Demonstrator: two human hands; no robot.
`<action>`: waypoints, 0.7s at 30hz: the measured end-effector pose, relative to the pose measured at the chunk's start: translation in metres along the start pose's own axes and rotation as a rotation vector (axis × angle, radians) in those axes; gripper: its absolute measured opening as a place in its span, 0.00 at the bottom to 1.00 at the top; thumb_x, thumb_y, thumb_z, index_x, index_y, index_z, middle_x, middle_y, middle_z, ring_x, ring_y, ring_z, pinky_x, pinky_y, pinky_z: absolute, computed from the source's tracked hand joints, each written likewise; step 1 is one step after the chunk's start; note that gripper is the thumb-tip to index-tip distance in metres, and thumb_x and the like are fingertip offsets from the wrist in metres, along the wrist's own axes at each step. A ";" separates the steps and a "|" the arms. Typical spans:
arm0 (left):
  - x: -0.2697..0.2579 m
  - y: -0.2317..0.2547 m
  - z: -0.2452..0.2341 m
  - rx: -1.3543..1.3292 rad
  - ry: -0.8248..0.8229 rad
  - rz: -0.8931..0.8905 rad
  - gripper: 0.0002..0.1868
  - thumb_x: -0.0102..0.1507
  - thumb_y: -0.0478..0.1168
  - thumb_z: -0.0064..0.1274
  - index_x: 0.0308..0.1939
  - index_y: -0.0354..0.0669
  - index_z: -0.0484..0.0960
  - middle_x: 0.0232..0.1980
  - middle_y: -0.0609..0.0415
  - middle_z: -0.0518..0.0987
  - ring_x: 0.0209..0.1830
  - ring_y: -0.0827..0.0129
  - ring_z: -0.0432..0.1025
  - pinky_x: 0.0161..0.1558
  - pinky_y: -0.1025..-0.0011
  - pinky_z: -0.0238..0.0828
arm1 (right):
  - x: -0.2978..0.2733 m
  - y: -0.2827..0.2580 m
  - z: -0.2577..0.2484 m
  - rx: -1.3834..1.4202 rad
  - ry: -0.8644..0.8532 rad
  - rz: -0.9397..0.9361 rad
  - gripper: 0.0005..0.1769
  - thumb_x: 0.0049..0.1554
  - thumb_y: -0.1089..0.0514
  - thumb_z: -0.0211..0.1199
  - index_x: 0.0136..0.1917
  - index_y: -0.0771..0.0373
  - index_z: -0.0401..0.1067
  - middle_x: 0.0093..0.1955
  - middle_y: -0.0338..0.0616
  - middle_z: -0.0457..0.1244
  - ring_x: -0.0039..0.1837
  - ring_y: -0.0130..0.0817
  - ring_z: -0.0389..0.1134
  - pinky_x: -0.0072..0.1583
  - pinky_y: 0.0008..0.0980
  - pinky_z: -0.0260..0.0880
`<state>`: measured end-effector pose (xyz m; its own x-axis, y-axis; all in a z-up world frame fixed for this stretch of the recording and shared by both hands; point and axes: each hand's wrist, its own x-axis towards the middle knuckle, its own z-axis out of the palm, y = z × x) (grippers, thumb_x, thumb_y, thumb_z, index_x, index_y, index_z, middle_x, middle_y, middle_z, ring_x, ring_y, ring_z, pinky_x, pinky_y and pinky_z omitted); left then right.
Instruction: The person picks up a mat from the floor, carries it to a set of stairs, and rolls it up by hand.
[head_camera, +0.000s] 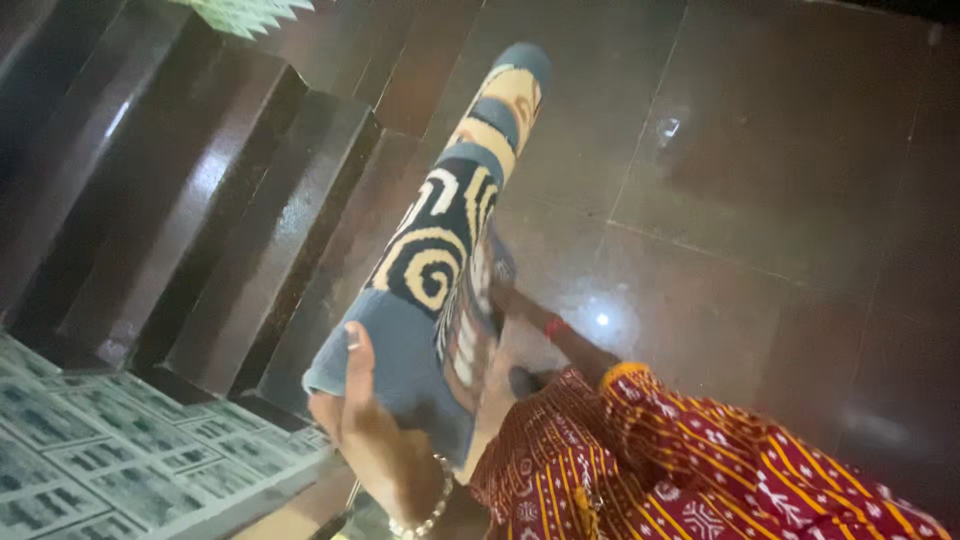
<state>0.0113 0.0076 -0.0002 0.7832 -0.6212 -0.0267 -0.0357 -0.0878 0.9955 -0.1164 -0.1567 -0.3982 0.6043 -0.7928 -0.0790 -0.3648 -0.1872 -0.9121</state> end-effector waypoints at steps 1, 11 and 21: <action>0.003 -0.001 0.001 -0.294 0.011 -0.320 0.17 0.66 0.40 0.56 0.54 0.32 0.82 0.51 0.40 0.79 0.45 0.54 0.75 0.43 0.60 0.73 | -0.017 0.010 0.014 0.122 -0.293 0.323 0.34 0.68 0.36 0.52 0.67 0.67 0.75 0.69 0.63 0.68 0.70 0.58 0.70 0.72 0.50 0.67; -0.007 -0.015 -0.001 0.571 0.007 0.352 0.19 0.68 0.32 0.53 0.64 0.44 0.82 0.51 0.44 0.71 0.51 0.59 0.72 0.53 0.69 0.68 | 0.017 -0.069 -0.125 -0.426 -0.053 0.027 0.15 0.61 0.50 0.62 0.55 0.60 0.79 0.56 0.50 0.71 0.53 0.43 0.73 0.56 0.44 0.75; -0.002 0.018 0.002 -0.358 0.190 -0.206 0.12 0.65 0.33 0.58 0.52 0.33 0.81 0.50 0.47 0.75 0.50 0.61 0.73 0.53 0.65 0.72 | -0.027 -0.229 -0.254 0.829 -0.390 -0.771 0.29 0.70 0.41 0.47 0.62 0.66 0.76 0.61 0.54 0.70 0.62 0.47 0.73 0.66 0.47 0.73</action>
<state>0.0074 0.0058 0.0178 0.8526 -0.4624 -0.2434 0.3235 0.1013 0.9408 -0.2288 -0.2398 -0.0855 0.6898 -0.3798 0.6164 0.6689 0.0086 -0.7433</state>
